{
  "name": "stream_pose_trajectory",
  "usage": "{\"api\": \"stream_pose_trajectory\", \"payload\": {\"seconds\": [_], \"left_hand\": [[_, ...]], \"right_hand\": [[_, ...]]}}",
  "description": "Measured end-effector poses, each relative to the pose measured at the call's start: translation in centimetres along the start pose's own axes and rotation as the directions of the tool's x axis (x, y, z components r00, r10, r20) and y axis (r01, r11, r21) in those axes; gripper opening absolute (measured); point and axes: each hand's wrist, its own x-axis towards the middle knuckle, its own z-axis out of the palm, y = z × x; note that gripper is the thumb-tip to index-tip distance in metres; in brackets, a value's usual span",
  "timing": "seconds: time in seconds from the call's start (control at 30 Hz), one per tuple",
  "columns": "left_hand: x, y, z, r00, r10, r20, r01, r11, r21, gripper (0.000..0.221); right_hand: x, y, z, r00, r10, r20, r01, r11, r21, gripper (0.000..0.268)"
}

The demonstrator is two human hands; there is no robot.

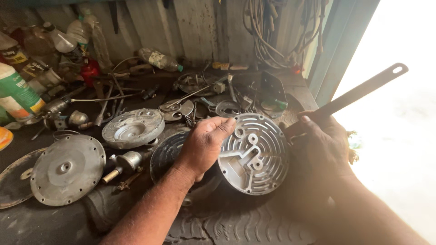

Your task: The person uses a metal bar to scrape and clean the interior surfaces of a circular motor housing component on a workbench. The person repeatedly flips the housing and scrapes different areas, then places the housing back on the bench.

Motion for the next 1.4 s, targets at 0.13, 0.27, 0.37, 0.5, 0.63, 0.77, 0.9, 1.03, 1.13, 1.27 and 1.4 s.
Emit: {"api": "stream_pose_trajectory", "payload": {"seconds": [0.13, 0.27, 0.37, 0.5, 0.63, 0.77, 0.9, 1.03, 1.13, 1.27, 1.4], "left_hand": [[-0.1, 0.3, 0.0, 0.999, 0.010, 0.047, -0.011, 1.000, 0.021, 0.045], [-0.2, 0.5, 0.0, 0.998, 0.053, 0.036, -0.057, 0.993, 0.100, 0.047], [-0.2, 0.4, 0.0, 0.998, 0.059, -0.004, -0.057, 0.986, 0.160, 0.046], [0.0, 0.3, 0.0, 0.998, 0.060, 0.028, -0.063, 0.989, 0.134, 0.048], [0.0, 0.1, -0.1, 0.997, 0.071, 0.015, -0.073, 0.988, 0.134, 0.048], [-0.1, 0.0, -0.1, 0.987, 0.160, 0.030, -0.163, 0.965, 0.207, 0.051], [-0.4, 0.2, -0.2, 0.974, 0.198, 0.105, -0.211, 0.970, 0.122, 0.055], [-0.5, -0.5, 0.9, 0.970, 0.122, 0.209, -0.097, 0.987, -0.130, 0.057], [-0.5, -1.0, 1.2, 0.972, 0.146, 0.186, -0.145, 0.989, -0.018, 0.058], [-0.6, -1.2, 1.3, 0.964, 0.230, 0.133, -0.251, 0.951, 0.180, 0.061], [-1.2, -0.2, 1.6, 0.936, 0.342, 0.084, -0.347, 0.856, 0.384, 0.061]], "right_hand": [[-0.8, -1.0, 0.4, 0.999, 0.051, -0.018, -0.050, 0.999, 0.018, 0.027], [-1.8, -1.9, 1.0, 0.997, 0.079, -0.011, -0.078, 0.994, 0.074, 0.027], [-2.0, -2.1, 1.1, 0.999, 0.023, -0.047, -0.024, 0.999, -0.041, 0.027], [-1.6, -1.6, 0.4, 0.989, -0.124, -0.077, 0.101, 0.962, -0.252, 0.026], [-0.9, -0.2, 0.4, 0.983, -0.173, -0.065, 0.149, 0.951, -0.270, 0.025], [-0.1, 1.6, 0.7, 0.987, -0.154, -0.049, 0.143, 0.973, -0.180, 0.025], [0.6, 2.6, 0.6, 0.986, -0.160, -0.046, 0.154, 0.982, -0.109, 0.025], [0.2, 2.6, -0.6, 0.980, -0.193, -0.049, 0.193, 0.981, 0.006, 0.025], [-0.4, 1.9, -1.1, 0.946, -0.324, 0.007, 0.324, 0.946, -0.022, 0.025], [-0.8, 1.4, -0.7, 0.953, -0.300, 0.050, 0.304, 0.946, -0.116, 0.025], [-0.5, 1.3, -0.3, 0.970, -0.239, 0.052, 0.244, 0.950, -0.195, 0.026]]}}
